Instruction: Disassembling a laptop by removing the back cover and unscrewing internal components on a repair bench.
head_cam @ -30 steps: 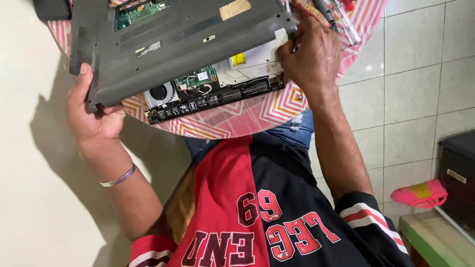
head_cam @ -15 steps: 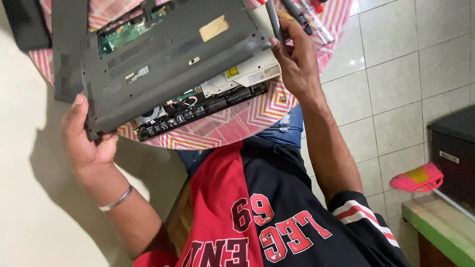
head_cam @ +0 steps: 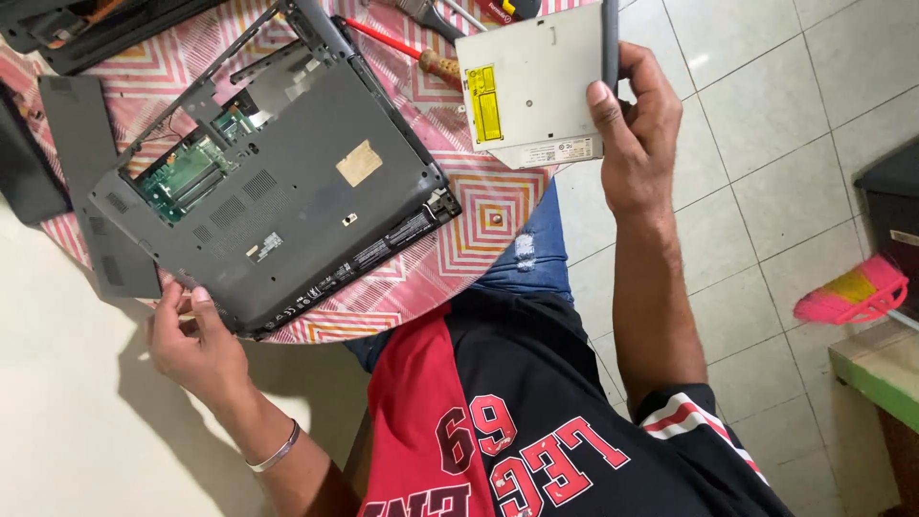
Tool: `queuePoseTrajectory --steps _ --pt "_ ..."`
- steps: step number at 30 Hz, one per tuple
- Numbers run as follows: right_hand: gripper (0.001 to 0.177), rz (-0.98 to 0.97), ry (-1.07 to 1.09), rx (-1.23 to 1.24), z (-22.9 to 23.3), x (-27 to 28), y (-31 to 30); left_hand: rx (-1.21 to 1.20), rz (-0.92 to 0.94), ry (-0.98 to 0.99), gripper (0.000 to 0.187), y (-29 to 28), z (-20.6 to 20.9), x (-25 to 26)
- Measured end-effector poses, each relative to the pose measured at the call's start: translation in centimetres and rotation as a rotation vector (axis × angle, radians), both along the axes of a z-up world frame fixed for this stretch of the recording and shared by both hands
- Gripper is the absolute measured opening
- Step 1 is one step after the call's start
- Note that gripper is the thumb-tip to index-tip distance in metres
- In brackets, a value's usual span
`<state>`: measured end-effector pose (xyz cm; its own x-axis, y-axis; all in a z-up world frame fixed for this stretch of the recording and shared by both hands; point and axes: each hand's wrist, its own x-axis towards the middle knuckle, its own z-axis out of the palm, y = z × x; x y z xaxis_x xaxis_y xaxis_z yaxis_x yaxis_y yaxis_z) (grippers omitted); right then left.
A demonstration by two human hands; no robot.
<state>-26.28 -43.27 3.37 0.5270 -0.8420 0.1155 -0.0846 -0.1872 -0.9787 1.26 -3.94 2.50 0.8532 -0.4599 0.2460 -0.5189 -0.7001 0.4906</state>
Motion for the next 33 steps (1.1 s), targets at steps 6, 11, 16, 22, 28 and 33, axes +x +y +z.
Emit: queuePoseTrajectory --steps 6,11,16,22,28,33 --pt "0.047 0.047 -0.029 0.104 -1.3 1.0 0.7 0.221 0.006 0.076 0.060 -1.2 0.4 -0.9" --pt "0.044 0.092 -0.032 0.172 -1.8 2.1 0.8 0.291 0.034 0.204 0.073 -0.5 1.3 -0.2" --pt "0.037 0.088 -0.008 0.216 -2.3 3.1 0.3 0.391 0.058 0.329 0.087 -3.6 5.3 -1.2" --pt "0.038 0.063 -0.142 0.242 -2.7 3.9 0.6 0.527 -0.558 0.112 0.123 -10.6 6.9 -1.8" --pt "0.037 -0.020 -0.268 0.289 -2.8 3.7 2.3 0.350 -0.744 0.142 0.089 -17.1 4.3 0.5" --pt "0.041 -0.063 -0.271 0.351 -2.6 3.3 3.6 0.190 -0.754 -0.040 0.059 -17.7 2.2 1.2"
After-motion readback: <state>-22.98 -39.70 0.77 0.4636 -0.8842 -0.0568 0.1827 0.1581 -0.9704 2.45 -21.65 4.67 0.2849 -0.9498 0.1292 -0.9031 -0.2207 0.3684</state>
